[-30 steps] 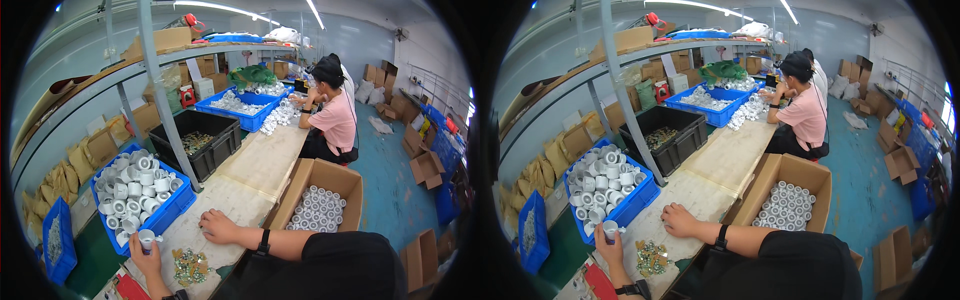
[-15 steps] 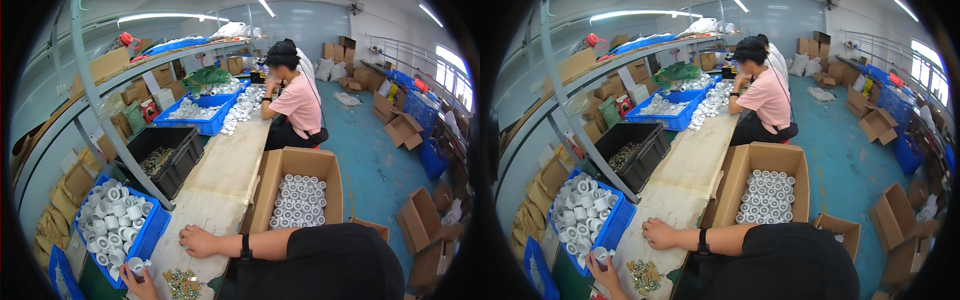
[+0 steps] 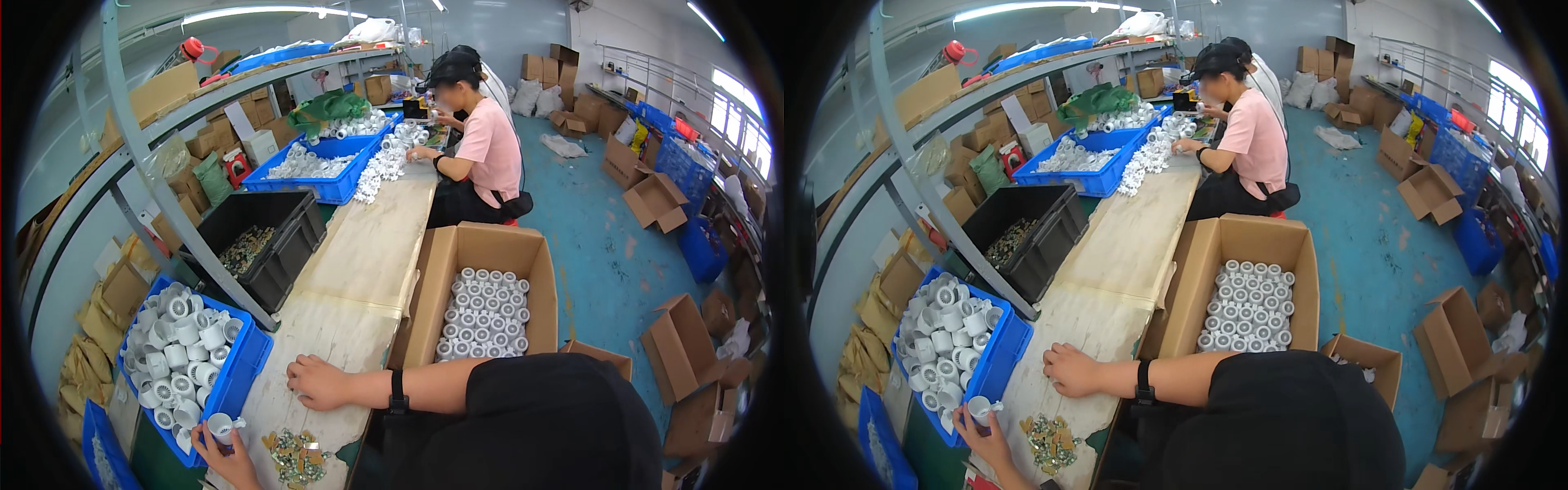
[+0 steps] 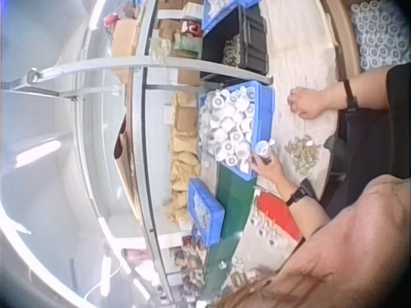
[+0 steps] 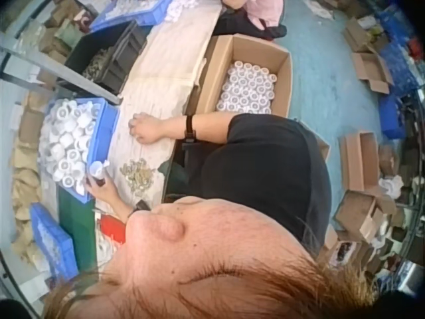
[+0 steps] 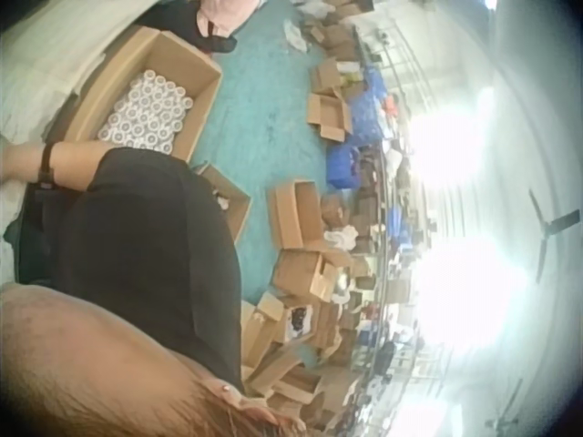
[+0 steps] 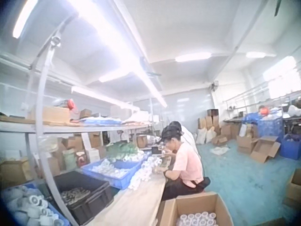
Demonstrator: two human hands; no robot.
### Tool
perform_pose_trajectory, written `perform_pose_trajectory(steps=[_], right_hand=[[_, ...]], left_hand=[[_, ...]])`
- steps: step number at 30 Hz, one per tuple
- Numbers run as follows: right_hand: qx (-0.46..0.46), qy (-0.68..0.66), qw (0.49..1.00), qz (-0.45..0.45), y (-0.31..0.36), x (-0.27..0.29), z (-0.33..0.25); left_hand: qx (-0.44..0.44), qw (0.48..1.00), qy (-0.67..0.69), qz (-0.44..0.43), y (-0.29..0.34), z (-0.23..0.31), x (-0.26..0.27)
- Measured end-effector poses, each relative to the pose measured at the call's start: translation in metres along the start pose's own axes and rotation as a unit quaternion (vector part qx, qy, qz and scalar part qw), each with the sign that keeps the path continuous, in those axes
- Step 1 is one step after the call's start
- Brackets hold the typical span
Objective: Assembling small electronic boards into white plastic housings.
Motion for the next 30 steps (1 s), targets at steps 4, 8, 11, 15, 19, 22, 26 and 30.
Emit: perform_pose_trajectory(steps=[4, 8, 11, 15, 19, 22, 26, 30], right_hand=[[-0.006, 0.001, 1.0, -0.018, -0.001, 0.0, 0.0], [-0.009, 0.002, 0.999, -0.033, -0.001, -0.002, -0.001], [-0.011, 0.005, 0.999, -0.037, -0.002, -0.003, -0.001], [-0.008, 0.007, 0.999, -0.035, -0.003, -0.003, -0.001], [-0.003, 0.008, 1.0, -0.025, -0.005, -0.004, -0.001], [0.004, 0.01, 1.0, -0.01, -0.004, 0.0, -0.001], [-0.014, 0.005, 0.999, -0.036, 0.0, -0.004, 0.003], [0.007, 0.02, 1.0, -0.013, 0.001, 0.006, -0.006]], left_hand=[[-0.014, 1.0, -0.012, 0.008, 0.001, 0.003, 0.005], [0.008, 1.0, -0.004, -0.005, 0.0, 0.013, 0.007], [0.023, 1.0, 0.013, -0.008, -0.001, 0.012, 0.006], [0.005, 1.0, 0.024, -0.01, -0.002, 0.009, 0.003], [0.019, 0.999, 0.03, -0.008, -0.002, 0.01, 0.004], [0.001, 1.0, 0.022, 0.009, -0.005, 0.024, 0.007], [0.012, 1.0, -0.016, 0.001, -0.002, 0.028, 0.008], [0.05, 0.999, 0.001, -0.012, 0.001, 0.036, 0.009]])
Point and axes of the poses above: each hand's wrist, its own y-axis away from the middle knuckle, its own x-axis out of the back of the hand, z = x × y, the point moved 10 cm from there along -y, towards the middle knuckle, and after that the axes turned 2 degrees about y, right-handed, at the moved point
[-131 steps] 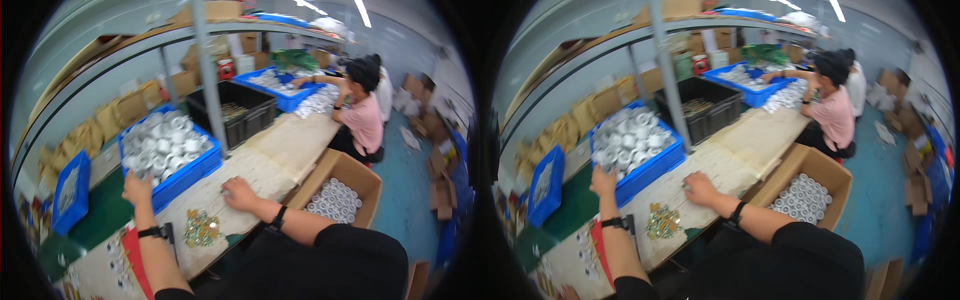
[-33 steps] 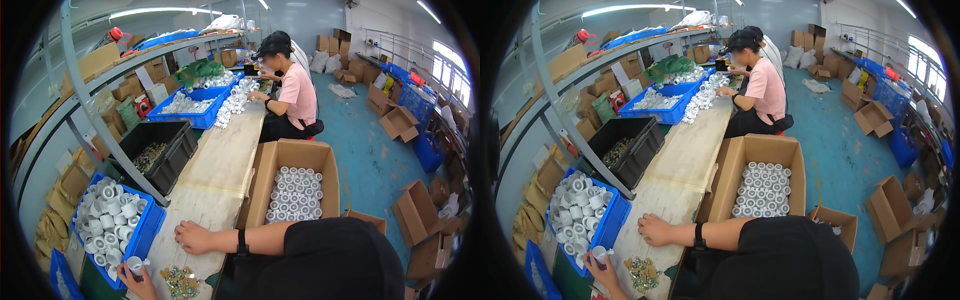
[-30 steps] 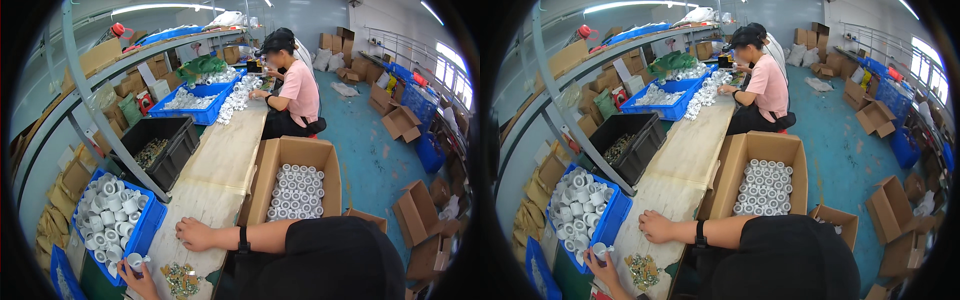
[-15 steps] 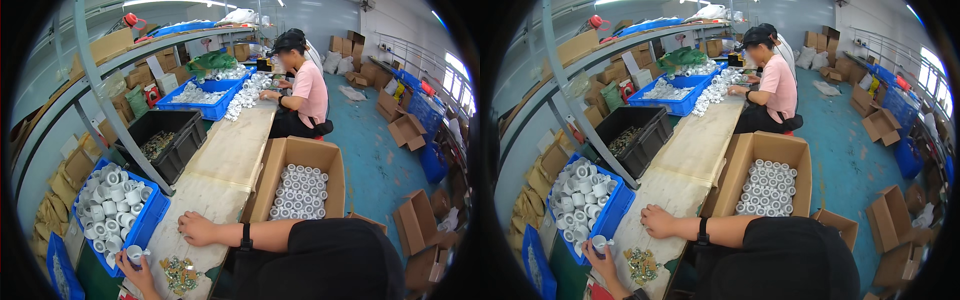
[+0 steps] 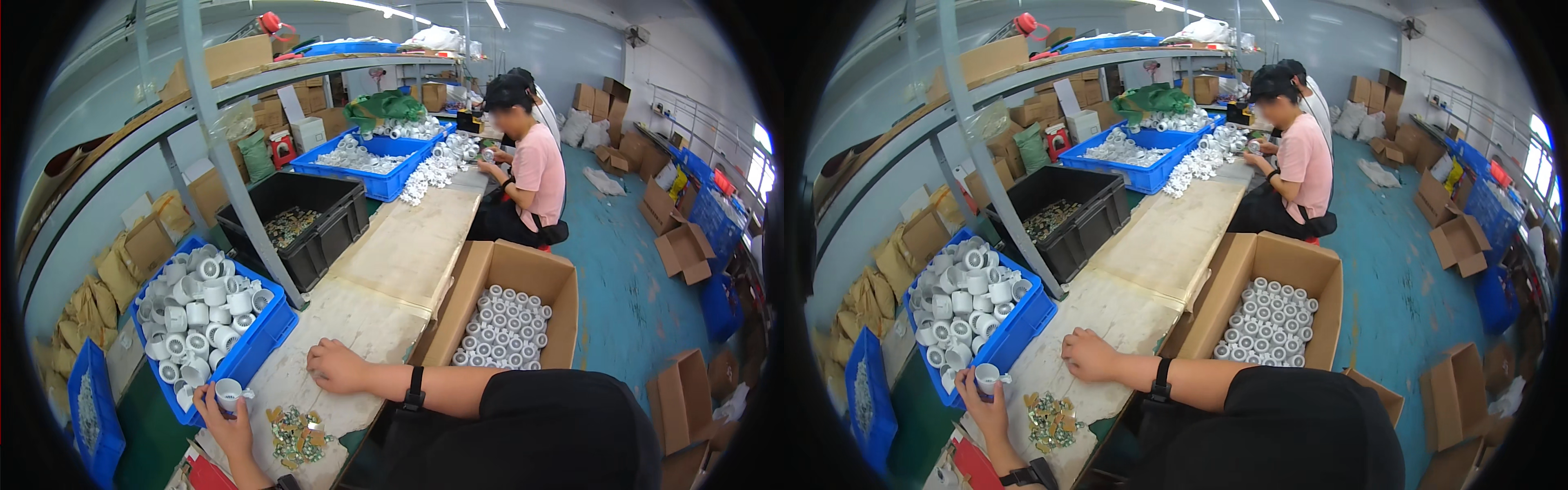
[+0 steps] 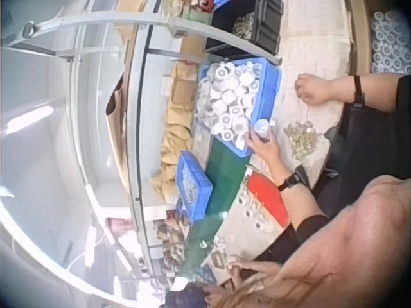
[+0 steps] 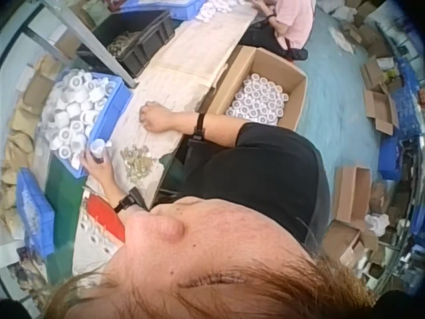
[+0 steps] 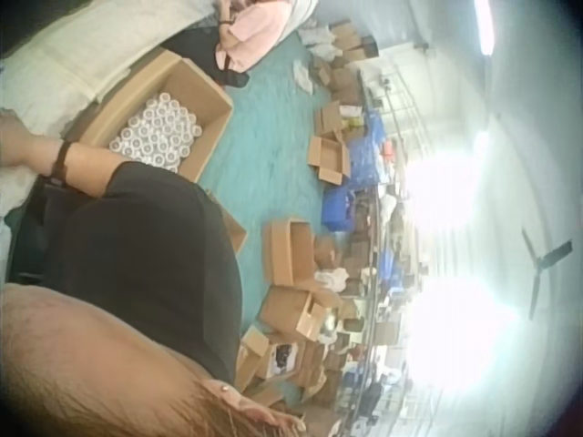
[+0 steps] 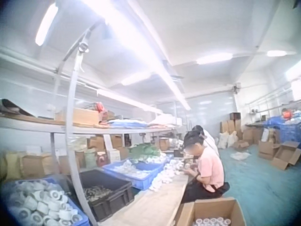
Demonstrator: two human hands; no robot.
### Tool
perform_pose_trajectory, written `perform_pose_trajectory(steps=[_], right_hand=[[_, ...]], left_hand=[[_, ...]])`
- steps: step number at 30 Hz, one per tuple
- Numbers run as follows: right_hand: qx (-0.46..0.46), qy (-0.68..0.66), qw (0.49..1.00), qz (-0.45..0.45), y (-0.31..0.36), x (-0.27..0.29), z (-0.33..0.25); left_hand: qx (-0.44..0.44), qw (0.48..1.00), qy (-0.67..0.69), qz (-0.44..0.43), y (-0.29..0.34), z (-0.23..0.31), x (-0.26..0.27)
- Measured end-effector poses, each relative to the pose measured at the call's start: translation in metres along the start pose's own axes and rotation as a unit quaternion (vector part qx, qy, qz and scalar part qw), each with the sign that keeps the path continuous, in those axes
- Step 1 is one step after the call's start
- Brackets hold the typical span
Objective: Assembling small electronic boards into white plastic housings.
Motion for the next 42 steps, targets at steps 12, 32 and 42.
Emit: perform_pose_trajectory(steps=[12, 32, 42], right_hand=[[0.08, -0.352, 0.698, -0.618, 0.167, -0.043, -0.126], [0.164, -0.1, 0.978, 0.085, 0.058, 0.054, -0.075], [0.112, -0.037, 0.992, 0.037, 0.058, 0.031, -0.079]], left_hand=[[-0.071, 0.995, -0.068, 0.026, -0.017, 0.002, 0.011], [-0.073, 0.995, -0.014, 0.072, -0.007, 0.004, 0.018], [-0.019, 0.987, 0.036, 0.158, 0.0, -0.02, 0.024]])
Point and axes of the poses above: each hand's wrist, its own y-axis away from the middle knuckle, its own x-axis out of the back of the hand, z = x × y, the point moved 10 cm from there along -y, towards the middle knuckle, and after that the axes turned 2 degrees about y, right-handed, at the moved point
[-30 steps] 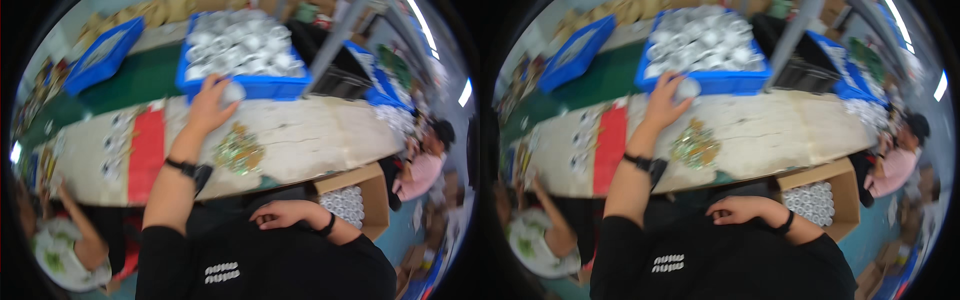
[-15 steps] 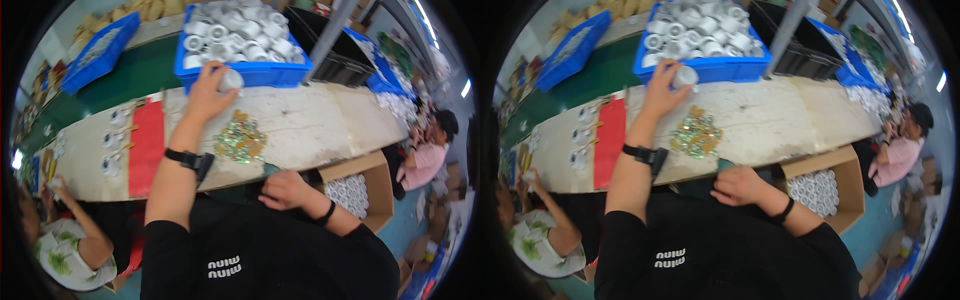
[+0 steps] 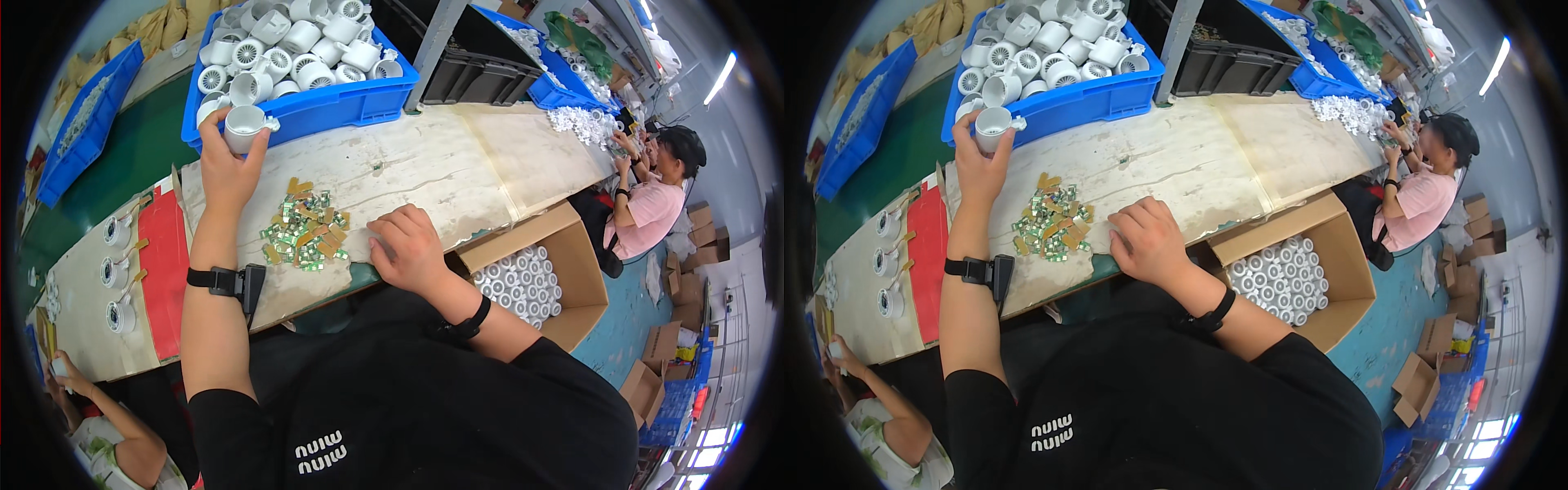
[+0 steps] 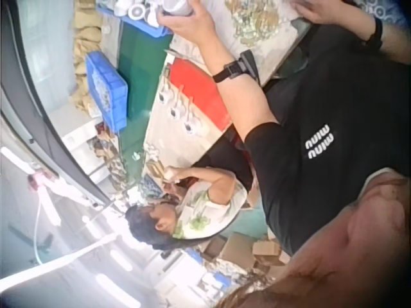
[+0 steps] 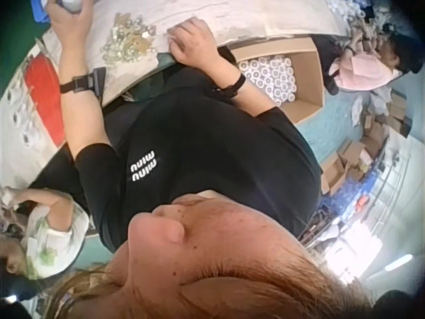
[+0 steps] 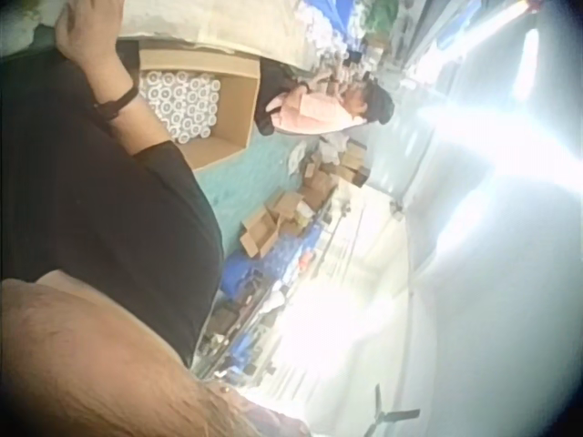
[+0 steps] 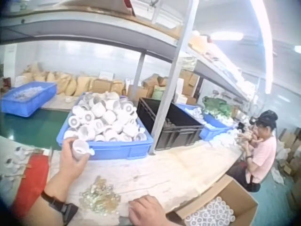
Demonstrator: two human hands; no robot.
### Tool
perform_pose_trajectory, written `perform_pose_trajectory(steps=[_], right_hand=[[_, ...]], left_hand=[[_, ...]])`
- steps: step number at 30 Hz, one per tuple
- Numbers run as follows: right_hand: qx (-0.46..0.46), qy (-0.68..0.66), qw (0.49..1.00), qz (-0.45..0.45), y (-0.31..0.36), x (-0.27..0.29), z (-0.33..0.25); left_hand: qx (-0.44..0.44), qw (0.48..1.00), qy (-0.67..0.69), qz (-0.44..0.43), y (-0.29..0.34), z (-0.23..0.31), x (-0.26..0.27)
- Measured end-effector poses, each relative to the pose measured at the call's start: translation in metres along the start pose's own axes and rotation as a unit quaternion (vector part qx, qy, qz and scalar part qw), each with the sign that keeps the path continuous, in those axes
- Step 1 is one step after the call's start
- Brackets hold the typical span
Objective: Assembling small electronic boards into white plastic housings.
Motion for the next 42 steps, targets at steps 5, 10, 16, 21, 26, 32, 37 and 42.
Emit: perform_pose_trajectory(steps=[5, 10, 16, 21, 26, 32, 37, 42], right_hand=[[0.015, 0.001, 1.0, 0.007, 0.001, 0.001, -0.003], [0.011, 0.024, 0.999, 0.025, 0.002, 0.008, 0.0], [0.015, 0.01, 1.0, 0.021, 0.003, 0.004, 0.001], [0.018, 0.014, 1.0, 0.019, 0.005, 0.001, 0.002], [0.018, 0.018, 1.0, 0.018, 0.004, 0.001, 0.0], [0.019, 0.01, 1.0, 0.012, 0.004, 0.001, 0.0], [0.024, 0.01, 1.0, 0.013, 0.003, 0.002, 0.0], [0.028, 0.011, 1.0, 0.01, 0.004, 0.0, 0.0]], left_hand=[[0.039, 0.999, -0.008, -0.033, 0.0, -0.005, -0.002], [0.014, 0.998, -0.018, -0.064, -0.002, 0.004, -0.012], [-0.008, 0.994, -0.066, -0.089, -0.001, 0.002, -0.014], [0.01, 0.993, -0.07, -0.097, -0.001, 0.002, -0.017], [0.005, 0.993, -0.068, -0.1, 0.0, 0.003, -0.015], [0.013, 0.993, -0.063, -0.103, -0.001, 0.006, -0.017], [0.025, 0.993, -0.054, -0.104, -0.001, 0.007, -0.017], [0.012, 0.993, -0.062, -0.103, -0.001, 0.004, -0.016]])
Point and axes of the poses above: each hand's wrist, its own y-axis away from the middle knuckle, its own x-axis out of the back of the hand, z = x × y, the point moved 10 cm from there along -y, towards the middle knuckle, and after that the axes turned 2 degrees about y, right-handed, at the moved point
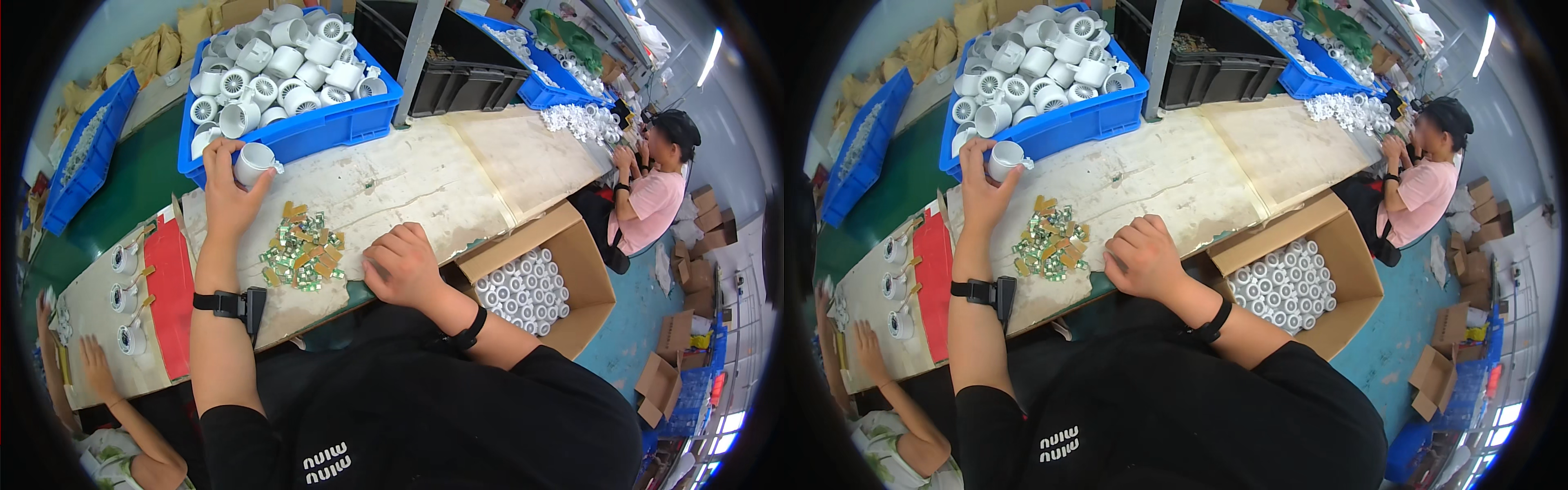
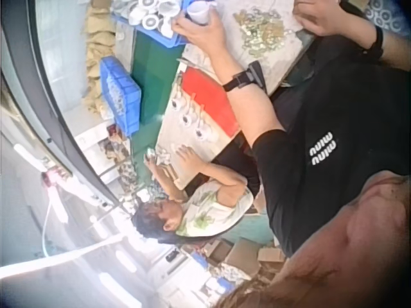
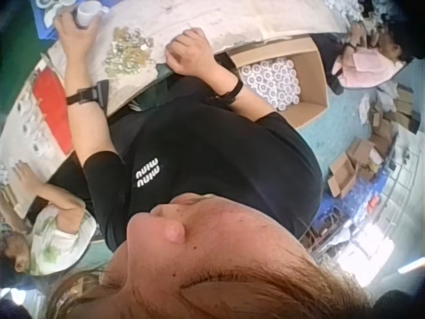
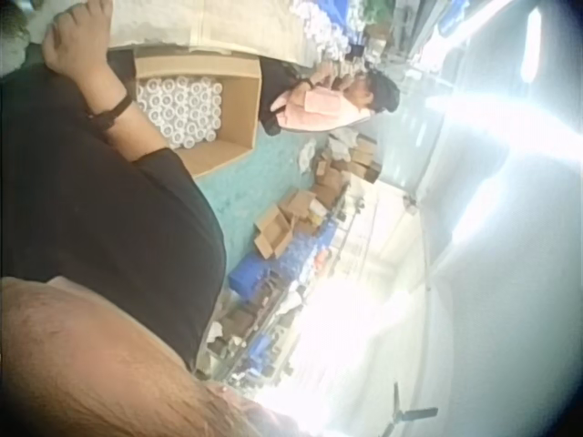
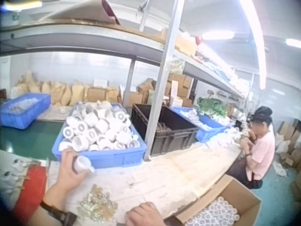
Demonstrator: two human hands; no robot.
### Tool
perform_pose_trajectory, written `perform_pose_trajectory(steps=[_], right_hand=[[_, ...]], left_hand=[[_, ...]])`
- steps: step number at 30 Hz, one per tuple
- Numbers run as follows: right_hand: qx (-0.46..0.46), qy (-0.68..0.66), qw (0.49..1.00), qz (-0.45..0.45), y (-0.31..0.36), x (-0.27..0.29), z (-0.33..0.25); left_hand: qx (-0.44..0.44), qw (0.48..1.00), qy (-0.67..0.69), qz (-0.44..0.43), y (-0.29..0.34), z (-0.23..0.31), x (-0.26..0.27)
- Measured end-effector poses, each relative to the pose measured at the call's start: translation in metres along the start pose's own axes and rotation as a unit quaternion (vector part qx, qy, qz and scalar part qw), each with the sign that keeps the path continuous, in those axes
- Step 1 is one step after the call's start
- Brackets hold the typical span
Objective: Assembling small electronic boards into white plastic housings.
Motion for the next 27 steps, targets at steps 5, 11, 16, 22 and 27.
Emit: perform_pose_trajectory(steps=[5, 11, 16, 22, 27], right_hand=[[0.007, -0.001, 1.0, 0.002, 0.0003, -0.0001, -0.0014], [0.009, -0.008, 1.0, 0.0, -0.0029, 0.0008, -0.0031], [0.003, -0.012, 1.0, -0.002, -0.0036, -0.0002, -0.0026], [-0.002, -0.012, 1.0, -0.004, -0.0042, 0.0007, -0.0039], [-0.005, -0.014, 1.0, -0.013, -0.003, 0.0, -0.0018]], left_hand=[[-0.004, 1.0, 0.004, 0.001, 0.0006, 0.0007, -0.001], [-0.016, 1.0, -0.001, 0.006, -0.0004, 0.0026, 0.0016], [-0.014, 1.0, 0.003, 0.011, -0.0004, -0.0001, 0.0009], [-0.024, 1.0, -0.019, 0.003, 0.0014, 0.0005, -0.0004], [-0.01, 1.0, -0.011, -0.003, 0.0004, 0.0011, -0.0008]])
Point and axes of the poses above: each hand's wrist, its own y-axis away from the middle knuckle, its own x-axis out of the back of the hand, z = x × y, the point moved 10 cm from there along -y, towards the middle knuckle, and after that the axes turned 2 degrees about y, right-handed, at the moved point
